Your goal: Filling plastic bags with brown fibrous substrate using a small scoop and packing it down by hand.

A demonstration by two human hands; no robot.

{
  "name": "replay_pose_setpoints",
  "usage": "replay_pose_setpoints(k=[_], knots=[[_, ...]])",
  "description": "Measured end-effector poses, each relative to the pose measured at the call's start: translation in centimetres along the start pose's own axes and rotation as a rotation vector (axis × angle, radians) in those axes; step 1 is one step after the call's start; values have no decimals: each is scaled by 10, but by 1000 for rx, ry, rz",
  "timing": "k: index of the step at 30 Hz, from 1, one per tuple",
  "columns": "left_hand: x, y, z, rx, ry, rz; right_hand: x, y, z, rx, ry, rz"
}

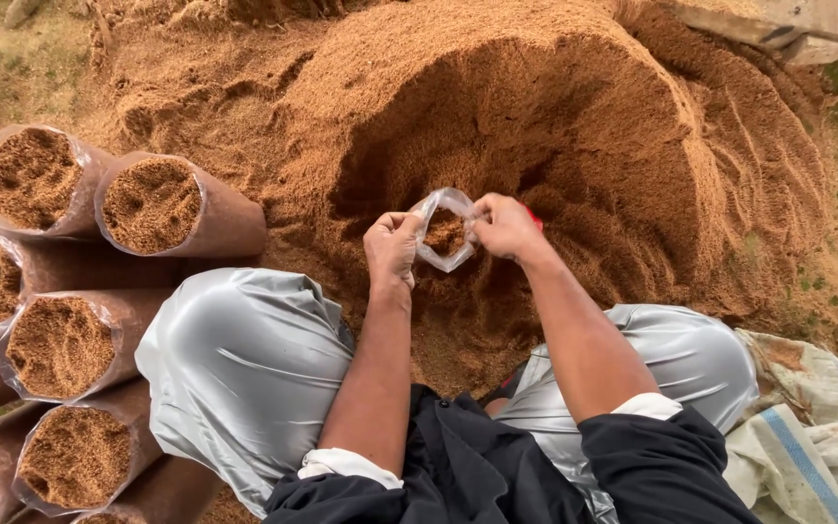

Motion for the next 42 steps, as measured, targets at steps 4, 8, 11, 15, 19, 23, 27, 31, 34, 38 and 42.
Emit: replay_pose_setpoints(k=[4, 8, 11, 15, 19, 23, 27, 31, 34, 38, 42], knots=[[4, -4, -5, -4, -45, 58, -17, -21, 6, 103, 8, -426], [3, 9, 5, 54, -54, 100, -28, -33, -1, 66, 48, -558], [-11, 51, 36, 226, 36, 40, -31, -35, -9, -53, 214, -393], [-16, 86, 68, 408, 70, -134, -37, -45, -6, -172, 320, -316], [-11, 90, 67, 739, 143, -158, -47, -69, 1, -458, 470, -180], [-21, 82, 58, 704, 204, -140, -47, -89, 13, -387, 324, -455], [-28, 95, 61, 819, 280, -75, -52, -99, 11, -431, 312, -481], [-30, 94, 62, 865, 317, -47, -60, -116, 19, -495, 336, -514], [-31, 87, 49, 745, 308, -49, -61, -115, 16, -457, 334, -544], [-35, 67, 44, 471, 237, -28, -49, -98, 24, -274, 226, -316], [-27, 64, 40, 525, 216, -114, -14, -70, 11, -63, 7, -138]])
Point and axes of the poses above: each hand's wrist, its own z-axis away from the middle knuckle, its own x-axis out of the palm, y = z × x, the point moved 7 cm from there along -z, towards the middle knuckle, and after that the axes turned 15 degrees about y, right-handed, at the moved point
